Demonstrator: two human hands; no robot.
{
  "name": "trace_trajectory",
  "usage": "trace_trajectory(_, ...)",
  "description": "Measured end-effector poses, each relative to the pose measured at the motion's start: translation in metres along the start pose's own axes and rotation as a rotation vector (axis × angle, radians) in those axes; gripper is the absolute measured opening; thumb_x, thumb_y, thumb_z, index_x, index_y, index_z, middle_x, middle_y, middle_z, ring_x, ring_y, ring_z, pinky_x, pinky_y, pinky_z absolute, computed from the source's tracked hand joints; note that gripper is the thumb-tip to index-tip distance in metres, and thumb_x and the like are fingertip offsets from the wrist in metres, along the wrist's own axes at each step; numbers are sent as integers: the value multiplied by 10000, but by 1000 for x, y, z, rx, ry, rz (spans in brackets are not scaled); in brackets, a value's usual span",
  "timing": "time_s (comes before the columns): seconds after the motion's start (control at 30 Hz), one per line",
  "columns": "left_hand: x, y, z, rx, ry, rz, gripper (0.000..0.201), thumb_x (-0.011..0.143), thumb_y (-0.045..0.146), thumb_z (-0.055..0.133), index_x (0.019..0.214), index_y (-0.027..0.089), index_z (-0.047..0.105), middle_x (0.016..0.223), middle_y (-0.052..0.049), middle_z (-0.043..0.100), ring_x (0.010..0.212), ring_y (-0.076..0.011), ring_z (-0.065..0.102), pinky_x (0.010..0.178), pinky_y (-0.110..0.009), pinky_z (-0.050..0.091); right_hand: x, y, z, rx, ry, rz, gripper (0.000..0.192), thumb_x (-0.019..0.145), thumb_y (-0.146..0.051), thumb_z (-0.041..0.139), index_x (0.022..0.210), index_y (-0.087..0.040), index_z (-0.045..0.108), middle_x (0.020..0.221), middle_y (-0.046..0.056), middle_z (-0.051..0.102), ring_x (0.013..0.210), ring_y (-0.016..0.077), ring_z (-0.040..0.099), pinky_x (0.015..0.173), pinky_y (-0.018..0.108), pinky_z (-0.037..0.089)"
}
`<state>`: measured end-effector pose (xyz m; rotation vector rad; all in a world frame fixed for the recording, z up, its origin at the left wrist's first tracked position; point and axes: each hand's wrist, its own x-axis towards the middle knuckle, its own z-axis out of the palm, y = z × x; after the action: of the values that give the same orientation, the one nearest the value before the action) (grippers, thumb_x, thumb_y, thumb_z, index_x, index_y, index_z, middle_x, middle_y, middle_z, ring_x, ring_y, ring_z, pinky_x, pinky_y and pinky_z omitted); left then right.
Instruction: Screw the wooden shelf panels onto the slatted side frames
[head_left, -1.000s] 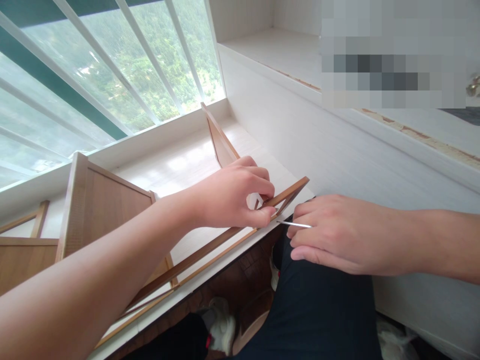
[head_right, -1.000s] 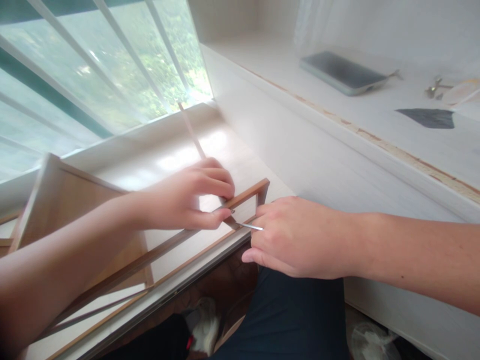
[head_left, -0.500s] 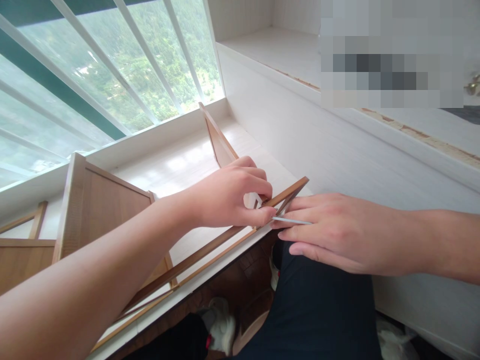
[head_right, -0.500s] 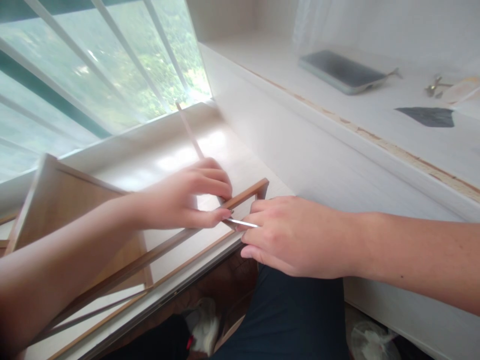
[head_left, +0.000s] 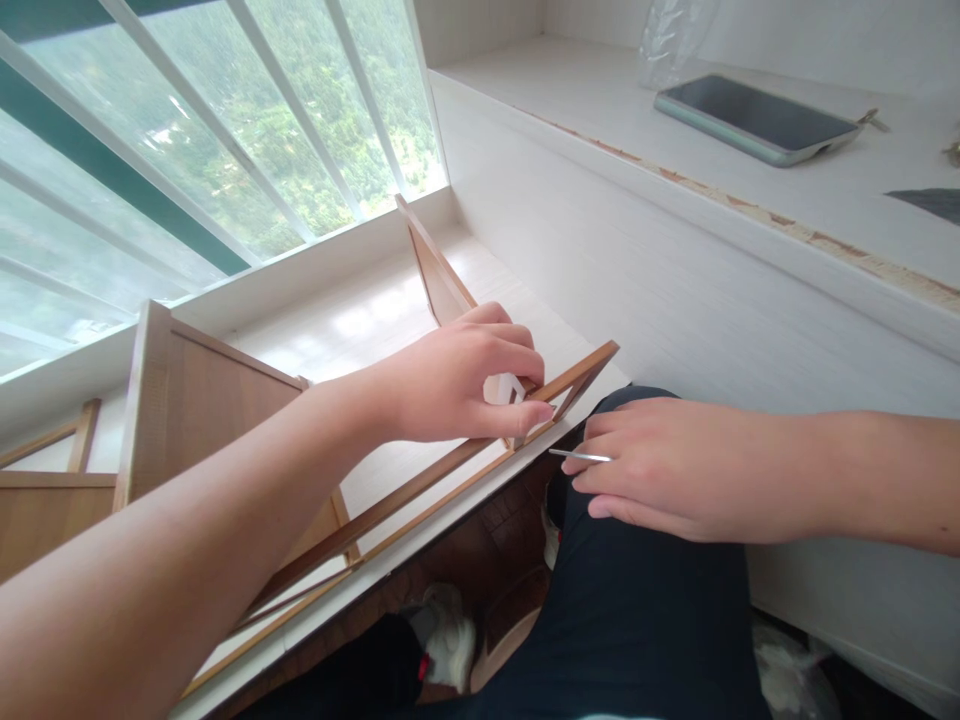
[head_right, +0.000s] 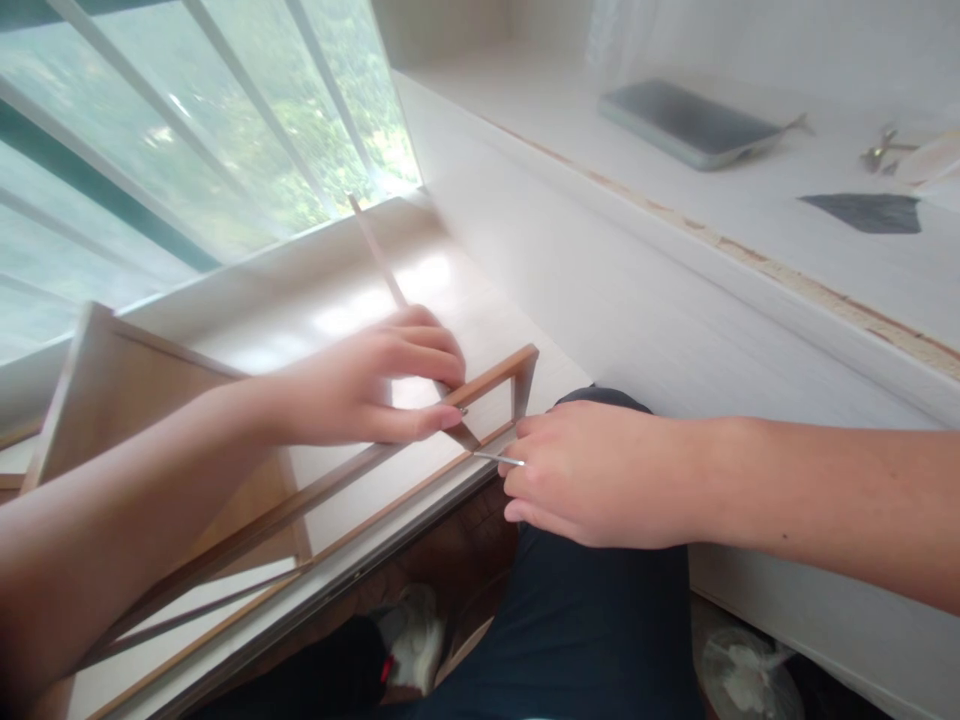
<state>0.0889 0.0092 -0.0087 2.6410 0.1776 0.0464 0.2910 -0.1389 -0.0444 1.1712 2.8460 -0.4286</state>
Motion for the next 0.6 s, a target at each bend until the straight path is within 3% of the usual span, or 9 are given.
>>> trace_trajectory(0.23,0,-1,-1,-7,-10,-13,343,934,512,601,911,202,748,961,-66,709,1016,-245,526,953,-352,395,-6,2,19,-31,-262,50,207,955,-325,625,845,-198,745,819,70,746,775,272,680,691,373,446)
trace_trajectory(0.4,0,-1,-2,-2,-13,-34,387,925,559,604,948,206,761,996,-71,707,1043,-252,528,960,-354,399,-8,0,17,-37,-431,71,237,955,-335,625,865,-167,766,801,104,746,764,283,694,646,355,413)
trace_trajectory(0.6,-2,-2,-3,9,-16,-64,401,924,583,600,909,215,759,994,-64,705,1049,-246,530,959,-356,403,-7,0,12,-30,-357,98,212,930,-333,660,859,-164,767,806,114,748,763,277,693,670,354,428)
